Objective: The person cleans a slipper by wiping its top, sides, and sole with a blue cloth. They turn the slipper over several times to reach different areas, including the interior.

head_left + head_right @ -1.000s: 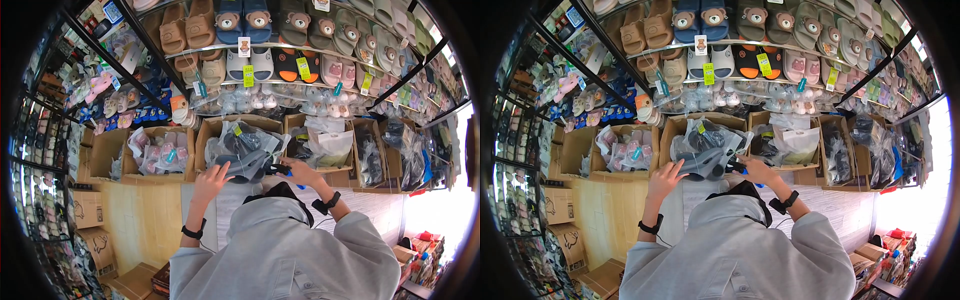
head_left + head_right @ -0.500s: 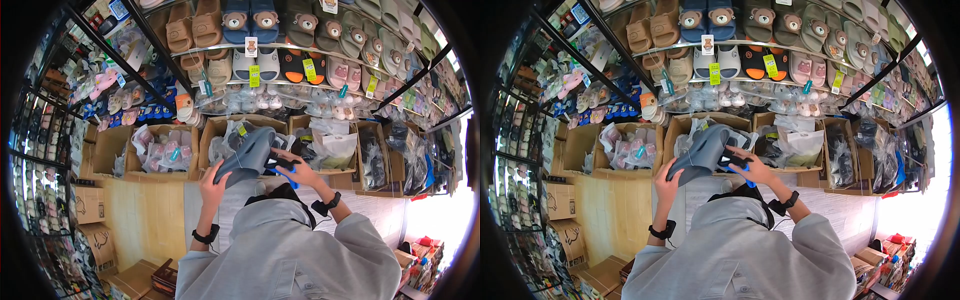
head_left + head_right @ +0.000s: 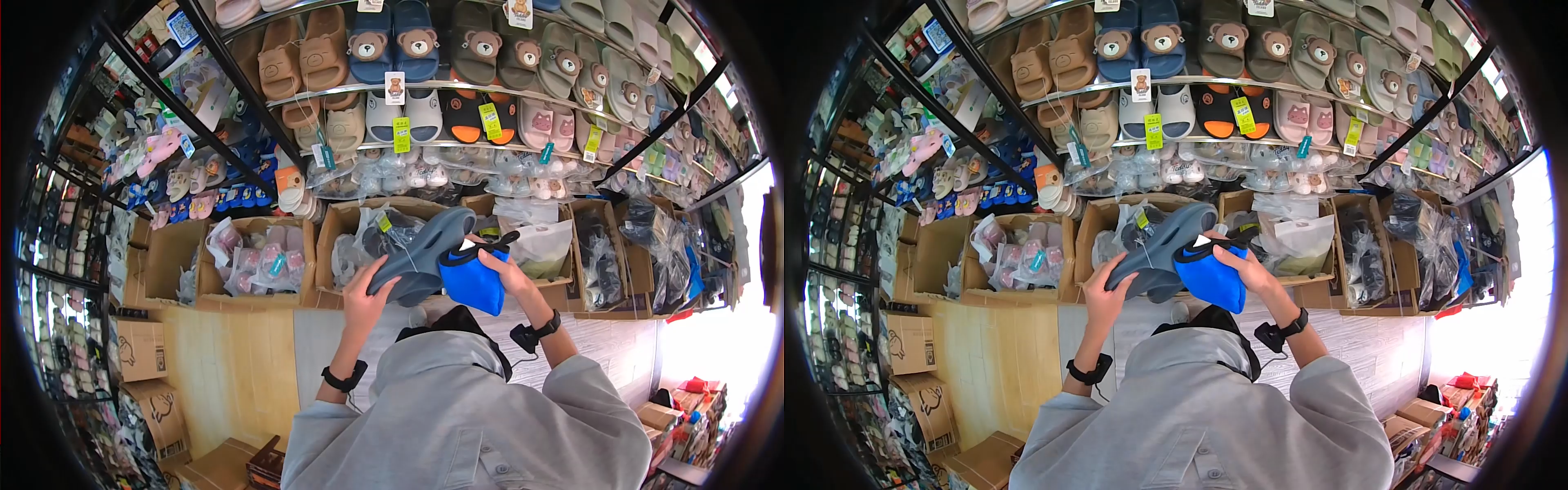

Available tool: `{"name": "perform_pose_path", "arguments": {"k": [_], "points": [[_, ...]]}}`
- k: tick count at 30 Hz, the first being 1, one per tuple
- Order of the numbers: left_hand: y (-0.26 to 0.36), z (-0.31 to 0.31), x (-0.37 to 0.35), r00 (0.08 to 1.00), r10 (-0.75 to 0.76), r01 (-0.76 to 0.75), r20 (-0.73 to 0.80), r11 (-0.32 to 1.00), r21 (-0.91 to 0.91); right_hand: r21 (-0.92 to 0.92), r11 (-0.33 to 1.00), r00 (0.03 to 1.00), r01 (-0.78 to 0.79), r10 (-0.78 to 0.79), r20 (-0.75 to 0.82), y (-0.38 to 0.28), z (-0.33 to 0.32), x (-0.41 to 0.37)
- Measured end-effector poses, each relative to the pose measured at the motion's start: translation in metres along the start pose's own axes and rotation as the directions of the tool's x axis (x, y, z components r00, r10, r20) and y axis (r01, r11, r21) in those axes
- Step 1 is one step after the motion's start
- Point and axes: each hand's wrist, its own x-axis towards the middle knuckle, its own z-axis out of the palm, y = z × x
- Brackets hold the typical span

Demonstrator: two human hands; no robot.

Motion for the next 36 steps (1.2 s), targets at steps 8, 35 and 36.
{"name": "perform_pose_path", "arguments": {"k": [8, 35, 36], "points": [[-0.013, 0.009, -0.014, 0.926, -0.141, 0.292, 0.351, 0.856, -0.427, -0.297, 0.903, 0.946, 0.311, -0.325, 0.001, -0.039, 0.017, -0.025], [-0.054, 0.051, -0.008, 0.714, -0.102, 0.103, 0.692, 0.994, 0.04, -0.713, 0.532, 0.866, 0.456, -0.449, 0.219, -0.084, 0.029, -0.032], [-0.04, 0.046, -0.003, 0.745, -0.133, 0.117, 0.654, 0.991, 0.069, -0.736, 0.524, 0.866, 0.429, -0.469, 0.171, -0.08, 0.026, -0.031]]}}
